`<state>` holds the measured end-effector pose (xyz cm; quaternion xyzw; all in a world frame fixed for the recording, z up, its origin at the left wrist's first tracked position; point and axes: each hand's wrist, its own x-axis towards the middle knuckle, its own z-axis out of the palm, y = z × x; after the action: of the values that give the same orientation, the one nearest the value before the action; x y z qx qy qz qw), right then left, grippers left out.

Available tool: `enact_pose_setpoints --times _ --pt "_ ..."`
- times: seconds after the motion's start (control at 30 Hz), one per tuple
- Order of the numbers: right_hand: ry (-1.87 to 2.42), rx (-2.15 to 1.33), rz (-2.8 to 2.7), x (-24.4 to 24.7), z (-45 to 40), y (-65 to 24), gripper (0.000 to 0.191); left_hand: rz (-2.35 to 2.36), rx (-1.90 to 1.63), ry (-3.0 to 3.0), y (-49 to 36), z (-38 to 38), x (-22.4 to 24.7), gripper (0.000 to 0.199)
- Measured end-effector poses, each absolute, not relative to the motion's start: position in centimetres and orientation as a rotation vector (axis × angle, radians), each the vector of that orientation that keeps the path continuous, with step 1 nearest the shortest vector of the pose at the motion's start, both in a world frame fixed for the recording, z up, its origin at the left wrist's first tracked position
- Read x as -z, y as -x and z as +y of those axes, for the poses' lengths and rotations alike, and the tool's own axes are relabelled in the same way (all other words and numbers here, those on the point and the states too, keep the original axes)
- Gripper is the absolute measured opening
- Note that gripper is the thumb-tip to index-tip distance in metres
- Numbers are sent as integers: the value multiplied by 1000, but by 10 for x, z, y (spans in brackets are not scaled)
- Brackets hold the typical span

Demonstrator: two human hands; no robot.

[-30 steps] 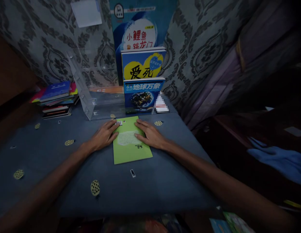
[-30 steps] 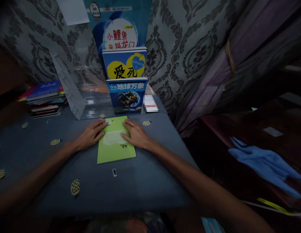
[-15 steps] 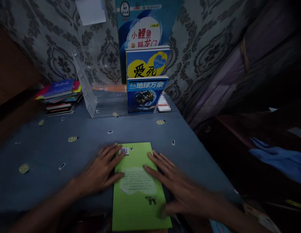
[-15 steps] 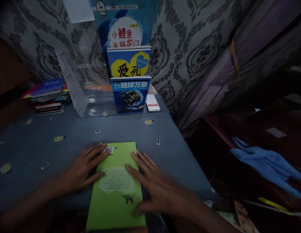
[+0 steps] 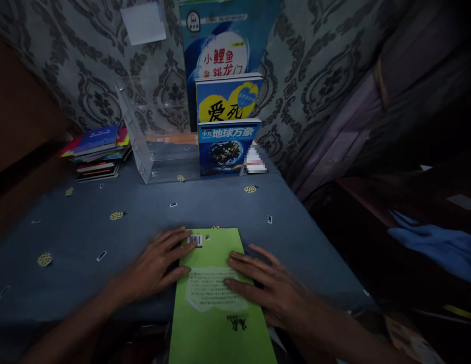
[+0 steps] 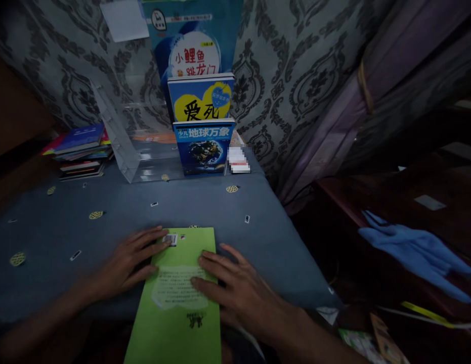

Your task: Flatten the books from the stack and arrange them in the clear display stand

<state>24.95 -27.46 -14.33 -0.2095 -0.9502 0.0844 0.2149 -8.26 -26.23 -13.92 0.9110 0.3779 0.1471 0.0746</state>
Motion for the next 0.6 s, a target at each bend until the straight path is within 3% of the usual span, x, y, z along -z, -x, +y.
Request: enact_pose_setpoints --times 0.17,0.37,0.6 --pt "513 -372 -2292 116 -238 -232 30 1123 -657 -2333 83 -246 126 42" --pt "973 -657 -2046 126 -193 -216 43 1270 -890 -1987 71 -233 130 41" --pt "1060 -820 -1820 144 -175 -207 40 1114 -873 -1804 56 -215 141 57"
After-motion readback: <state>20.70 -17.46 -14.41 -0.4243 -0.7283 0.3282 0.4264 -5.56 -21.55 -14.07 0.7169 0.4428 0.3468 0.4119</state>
